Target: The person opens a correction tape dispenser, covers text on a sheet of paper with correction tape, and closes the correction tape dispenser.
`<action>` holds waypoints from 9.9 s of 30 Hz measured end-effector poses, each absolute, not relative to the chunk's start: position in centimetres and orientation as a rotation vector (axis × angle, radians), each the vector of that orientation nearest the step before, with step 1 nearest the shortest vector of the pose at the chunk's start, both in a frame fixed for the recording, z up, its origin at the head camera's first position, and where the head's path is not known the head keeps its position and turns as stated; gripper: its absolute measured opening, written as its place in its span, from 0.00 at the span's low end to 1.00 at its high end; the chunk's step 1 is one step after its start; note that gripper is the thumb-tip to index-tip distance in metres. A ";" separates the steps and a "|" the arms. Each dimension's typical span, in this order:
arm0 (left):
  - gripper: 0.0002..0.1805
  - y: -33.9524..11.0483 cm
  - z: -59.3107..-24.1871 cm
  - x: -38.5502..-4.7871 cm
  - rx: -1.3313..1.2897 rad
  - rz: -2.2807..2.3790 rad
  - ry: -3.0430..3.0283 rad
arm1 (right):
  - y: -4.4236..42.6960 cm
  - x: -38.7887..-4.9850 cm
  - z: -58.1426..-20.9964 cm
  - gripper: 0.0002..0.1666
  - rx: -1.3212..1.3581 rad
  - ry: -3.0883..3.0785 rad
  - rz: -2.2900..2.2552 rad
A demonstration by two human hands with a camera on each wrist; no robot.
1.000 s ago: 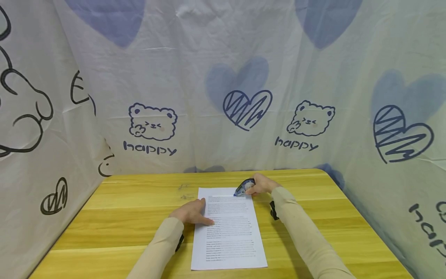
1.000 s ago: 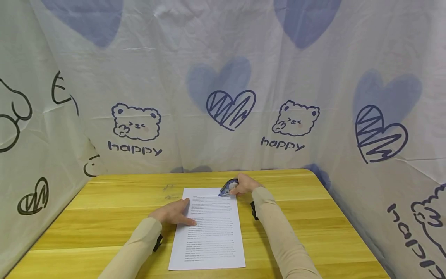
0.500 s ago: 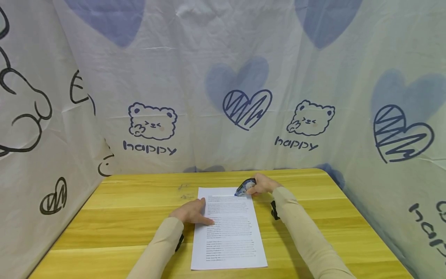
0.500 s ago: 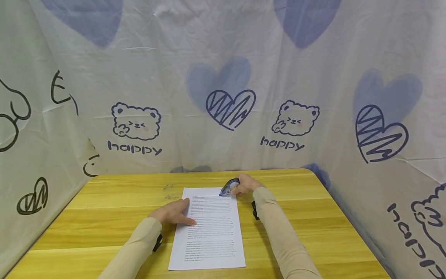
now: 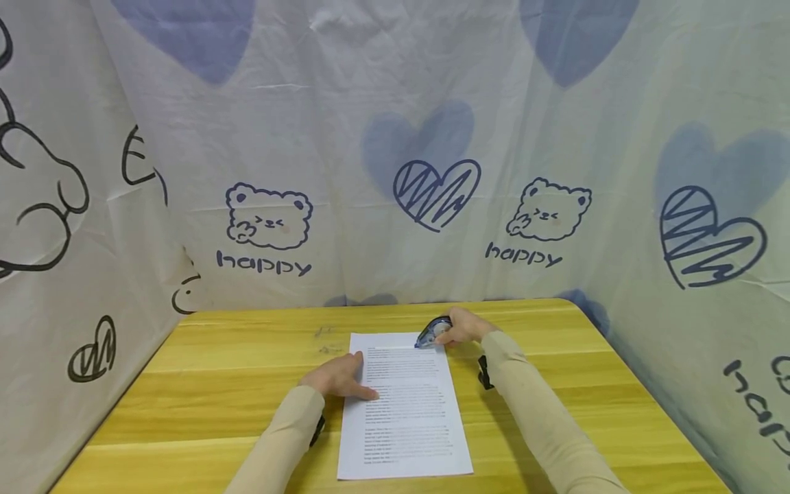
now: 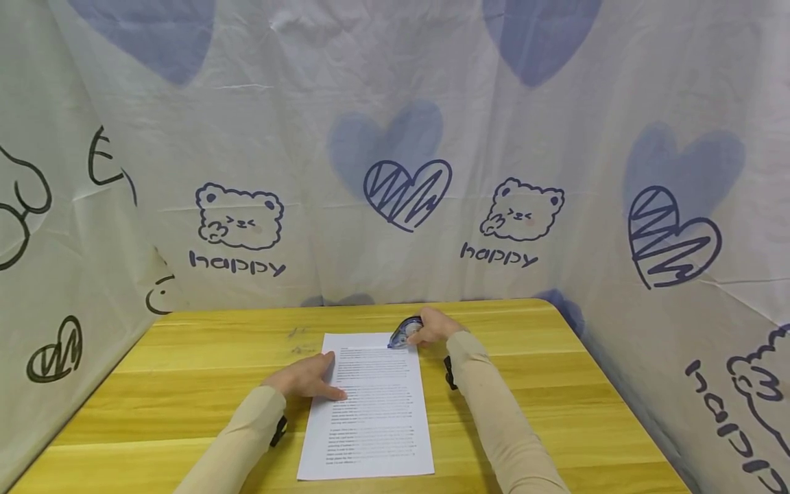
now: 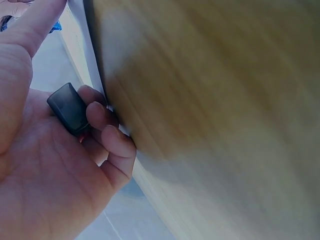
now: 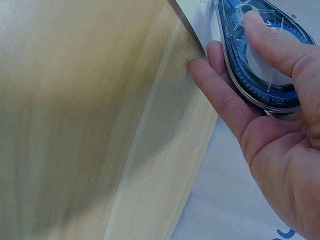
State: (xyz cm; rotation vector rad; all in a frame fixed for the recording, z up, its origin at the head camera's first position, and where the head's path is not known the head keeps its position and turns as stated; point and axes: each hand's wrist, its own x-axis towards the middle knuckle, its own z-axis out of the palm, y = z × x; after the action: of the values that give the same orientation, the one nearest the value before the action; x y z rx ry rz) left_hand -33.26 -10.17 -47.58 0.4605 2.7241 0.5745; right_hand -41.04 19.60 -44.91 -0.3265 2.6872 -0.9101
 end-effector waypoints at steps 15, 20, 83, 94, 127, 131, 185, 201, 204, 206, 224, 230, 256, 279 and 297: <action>0.58 -10.3 -47.6 -33.3 0.467 0.550 2.727 | 19.5 -41.2 -45.0 0.23 -0.313 2.641 -0.981; 0.58 -10.2 -47.5 -33.4 0.470 0.529 2.731 | 19.8 -41.3 -45.1 0.26 -0.313 2.605 -1.044; 0.46 -10.2 -47.4 -33.4 0.428 0.778 2.768 | 21.9 -38.9 -47.3 0.15 -0.492 2.675 -1.230; 0.09 -11.2 -47.4 -34.0 0.512 0.993 2.734 | 21.6 -38.8 -46.8 0.20 -0.450 2.611 -1.286; 0.16 -9.8 -46.8 -33.8 0.554 1.097 2.870 | 19.8 -37.8 -46.1 0.27 -0.549 2.499 -1.420; 0.13 -9.3 -46.9 -33.7 0.559 1.162 2.900 | 19.4 -37.3 -45.8 0.24 -0.636 2.608 -1.322; 0.15 -5.8 -45.9 -33.0 0.777 1.579 2.691 | 18.3 -36.3 -45.4 0.21 -0.679 2.607 -1.409; 0.14 -5.9 -45.6 -32.8 0.716 1.619 2.650 | 17.4 -35.9 -44.9 0.20 -0.758 2.574 -1.409; 0.14 -6.0 -45.8 -33.0 0.731 1.620 2.647 | 17.4 -35.9 -44.9 0.20 -0.776 2.569 -1.399; 0.14 -6.0 -46.0 -33.0 0.724 1.616 2.647 | 17.3 -35.8 -44.9 0.21 -0.776 2.572 -1.399; 0.18 -6.4 -46.4 -33.1 0.660 1.706 2.564 | 16.1 -35.4 -44.9 0.37 -1.119 2.917 -1.044; 0.18 -6.4 -46.5 -33.2 0.692 1.692 2.580 | 16.1 -35.0 -44.7 0.41 -1.133 3.038 -0.794; 0.18 -6.6 -45.8 -32.8 0.901 1.076 3.061 | 17.3 -34.2 -44.4 0.40 -0.999 3.126 -0.518; 0.20 -8.6 -45.9 -32.1 1.042 0.719 3.264 | 22.5 -35.6 -45.3 0.36 -0.637 3.131 -0.497; 0.20 -11.6 -46.9 -32.6 0.853 0.568 3.328 | 27.1 -37.2 -45.7 0.36 -0.338 3.109 -0.518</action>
State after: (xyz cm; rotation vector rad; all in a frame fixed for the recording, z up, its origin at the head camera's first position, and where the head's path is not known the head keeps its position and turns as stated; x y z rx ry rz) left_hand -32.60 -11.60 -46.94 0.8533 3.3283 0.5685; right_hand -37.21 27.07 -45.66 -0.3377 3.1087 -0.5183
